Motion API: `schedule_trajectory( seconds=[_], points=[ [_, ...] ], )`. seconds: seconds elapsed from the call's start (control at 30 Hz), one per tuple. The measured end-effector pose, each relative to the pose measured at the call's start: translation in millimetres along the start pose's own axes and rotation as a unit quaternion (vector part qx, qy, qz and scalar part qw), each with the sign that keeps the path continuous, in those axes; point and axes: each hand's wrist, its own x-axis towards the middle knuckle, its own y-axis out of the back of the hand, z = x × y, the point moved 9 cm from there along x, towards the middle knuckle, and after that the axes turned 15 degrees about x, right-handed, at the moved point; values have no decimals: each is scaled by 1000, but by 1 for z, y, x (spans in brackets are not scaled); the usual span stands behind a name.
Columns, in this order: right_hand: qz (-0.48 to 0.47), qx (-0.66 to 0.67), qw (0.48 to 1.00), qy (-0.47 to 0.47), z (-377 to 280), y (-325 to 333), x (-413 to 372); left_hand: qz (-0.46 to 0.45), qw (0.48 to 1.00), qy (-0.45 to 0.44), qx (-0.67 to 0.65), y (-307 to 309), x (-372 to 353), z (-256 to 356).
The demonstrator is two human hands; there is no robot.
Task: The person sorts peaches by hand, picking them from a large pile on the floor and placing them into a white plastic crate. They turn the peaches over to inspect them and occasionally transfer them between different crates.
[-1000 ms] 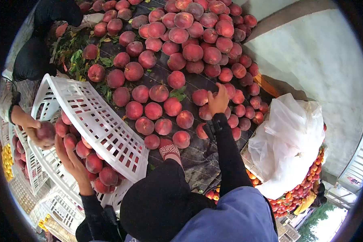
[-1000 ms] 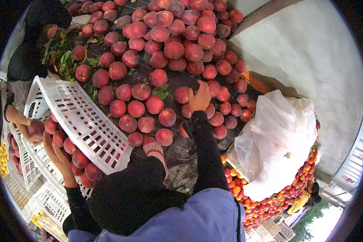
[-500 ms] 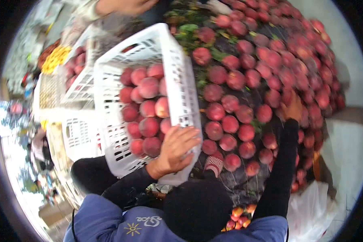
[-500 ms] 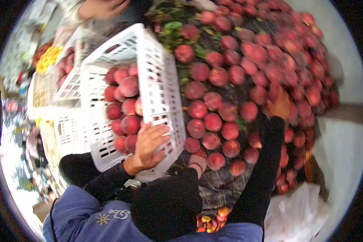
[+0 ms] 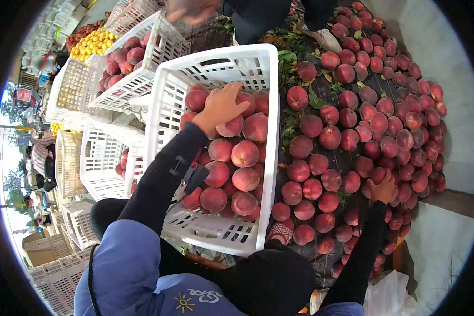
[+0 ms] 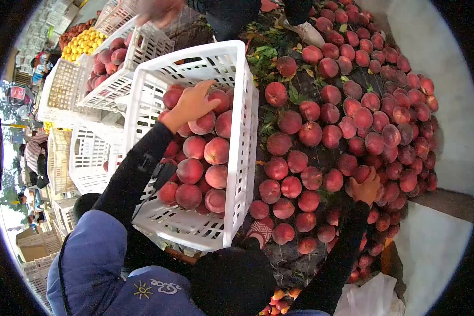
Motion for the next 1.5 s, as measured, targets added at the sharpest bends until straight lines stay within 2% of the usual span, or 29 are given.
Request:
schedule_trajectory(
  seconds=[0.07,0.1,0.17,0.23,0.3,0.33,0.4,0.43,0.5,0.53,0.6,0.73,0.83,0.9,0.93,0.97,1.03,1.07,1.1,1.17,1.2,1.23,1.27,1.33,1.43,1.47,1.5],
  points=[
    [12,-1,1000,21,2,-7,-9,-135,989,-30,50,-24,11,7],
    [23,4,999,41,1,-9,-13,-137,989,-30,46,-26,17,7],
    [21,25,998,45,-1,-13,-20,-215,975,-43,40,-45,20,6],
    [53,55,995,59,-7,-10,-26,-204,977,-53,14,-45,18,9],
    [59,56,995,52,-8,-11,-26,-70,997,26,29,-22,17,2],
    [62,56,995,48,-9,-10,-29,-74,997,22,27,-22,14,7],
    [63,54,996,39,-14,-7,-33,5,994,103,49,-3,8,-1],
    [66,56,996,36,-17,-6,-33,4,993,106,48,-12,5,-4],
    [65,58,995,49,-9,-11,-30,44,991,51,119,-23,7,3],
    [67,60,994,57,-13,-10,-29,46,990,52,120,-18,10,5],
    [69,57,995,42,-14,-10,-32,-12,992,105,68,-19,16,2],
    [69,66,995,41,-16,-9,-35,-16,994,94,43,-26,33,0],
    [78,64,993,53,-6,-15,-32,-36,989,136,34,-41,43,-12],
    [72,70,994,51,-10,-10,-34,-98,985,103,-96,-65,52,-30],
    [65,77,994,48,-12,-10,-35,-60,973,-224,6,-56,47,-4],
    [60,77,994,49,-7,-11,-32,-64,973,-221,5,-52,43,-4],
    [26,91,994,57,3,-17,-23,-138,971,-62,-185,-47,37,-23],
    [26,91,994,59,-1,-14,-22,-125,973,-21,-190,-40,25,-21],
    [15,76,996,40,-1,-13,-21,-124,974,-19,-191,-41,13,-10],
    [5,57,998,28,-11,-8,-20,47,998,32,16,-20,-6,1],
    [44,55,995,75,-30,2,-21,97,994,43,37,-3,-15,14],
    [82,54,987,123,-53,13,-25,101,993,51,34,-3,-17,16],
    [82,50,986,134,-83,23,-27,111,992,54,30,0,-19,17],
    [101,231,942,223,-184,71,-36,138,988,58,27,7,-24,17],
    [78,317,883,337,-328,118,-59,182,982,56,11,19,-38,23],
    [56,319,866,382,-377,128,-74,135,989,58,-7,10,-43,23],
    [10,347,836,425,-417,128,-85,148,987,66,-13,16,-49,23]
  ],
)
